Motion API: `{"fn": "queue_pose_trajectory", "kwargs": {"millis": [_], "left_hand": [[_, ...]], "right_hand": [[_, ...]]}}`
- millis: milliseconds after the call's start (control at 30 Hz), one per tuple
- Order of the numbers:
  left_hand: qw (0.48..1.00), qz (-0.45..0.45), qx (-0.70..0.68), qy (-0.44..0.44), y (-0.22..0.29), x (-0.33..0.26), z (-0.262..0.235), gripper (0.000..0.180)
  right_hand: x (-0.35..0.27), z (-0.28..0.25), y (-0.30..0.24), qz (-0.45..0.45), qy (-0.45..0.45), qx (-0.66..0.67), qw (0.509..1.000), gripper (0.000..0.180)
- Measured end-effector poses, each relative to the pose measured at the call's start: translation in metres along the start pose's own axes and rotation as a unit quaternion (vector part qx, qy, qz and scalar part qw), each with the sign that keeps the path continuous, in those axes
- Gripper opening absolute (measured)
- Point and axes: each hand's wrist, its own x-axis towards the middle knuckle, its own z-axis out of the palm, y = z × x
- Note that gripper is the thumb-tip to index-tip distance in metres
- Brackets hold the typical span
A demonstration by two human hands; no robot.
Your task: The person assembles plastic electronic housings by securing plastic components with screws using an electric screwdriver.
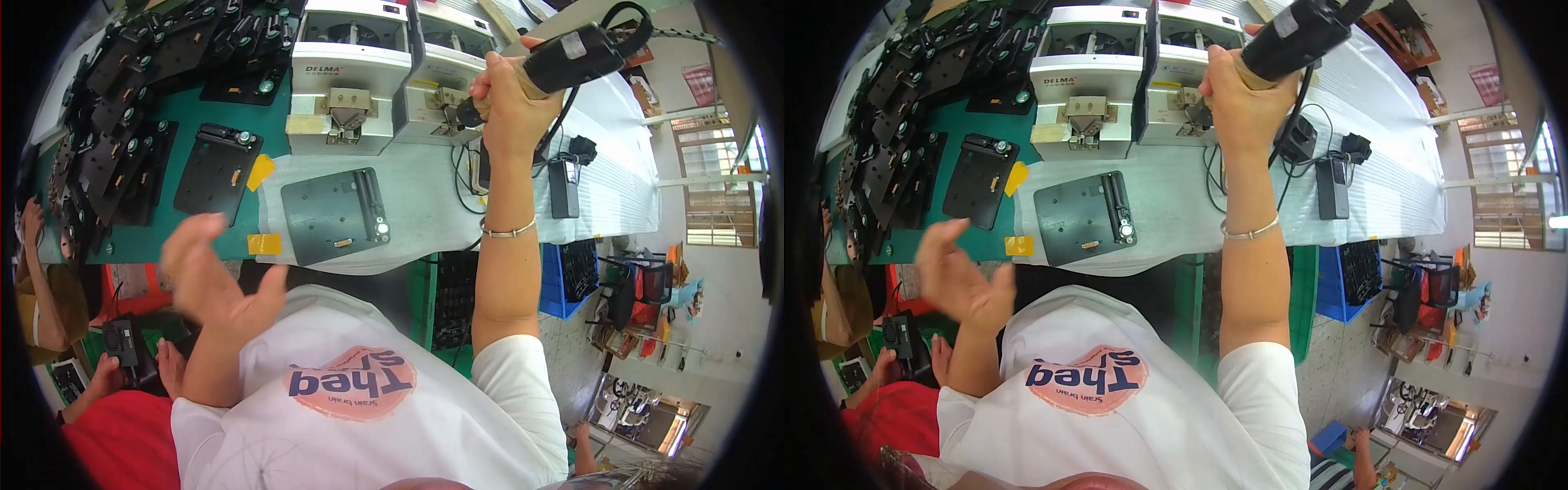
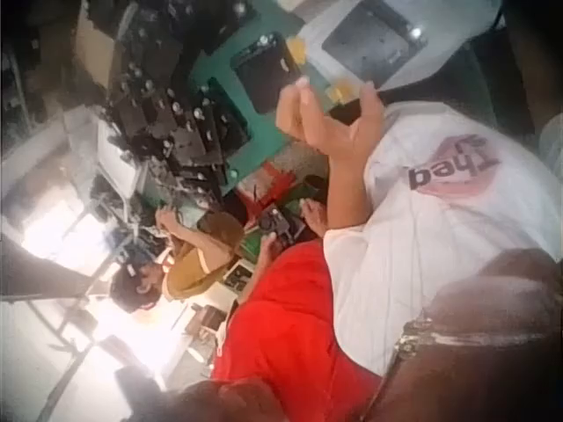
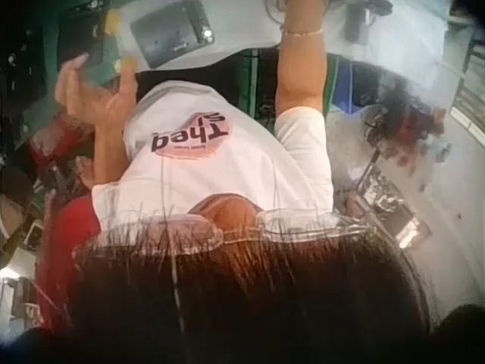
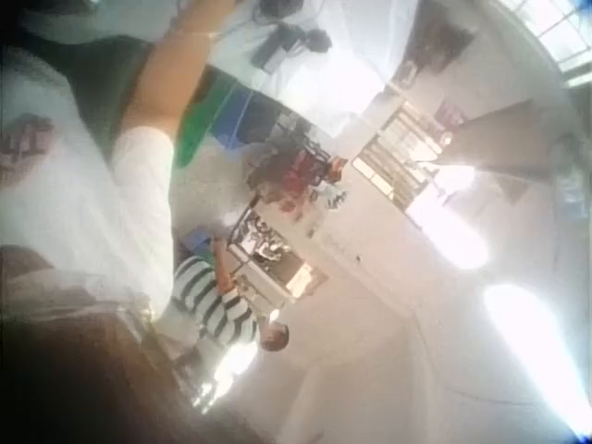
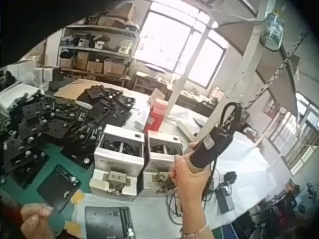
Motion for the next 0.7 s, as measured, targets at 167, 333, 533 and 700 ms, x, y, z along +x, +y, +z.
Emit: {"fn": "queue_pose_trajectory", "kwargs": {"millis": [167, 333, 533, 700], "left_hand": [[0.988, -0.023, 0.076, -0.129, -0.01, -0.017, 0.015, 0.07], [0.986, -0.062, 0.034, -0.148, -0.015, -0.036, 0.012, 0.067], [0.993, 0.081, 0.019, 0.087, 0.028, 0.005, -0.006, 0.087], [0.923, 0.225, -0.083, 0.301, 0.053, 0.06, -0.05, 0.084]], "right_hand": [[-0.007, 0.006, -0.007, 0.027, 0.004, -0.016, 0.999, 0.037], [-0.056, 0.003, -0.033, 0.249, 0.2, 0.1, 0.942, 0.02], [-0.105, -0.018, -0.061, 0.157, 0.054, 0.224, 0.96, 0.004], [-0.095, 0.007, -0.058, 0.079, -0.088, 0.318, 0.941, 0.037]]}}
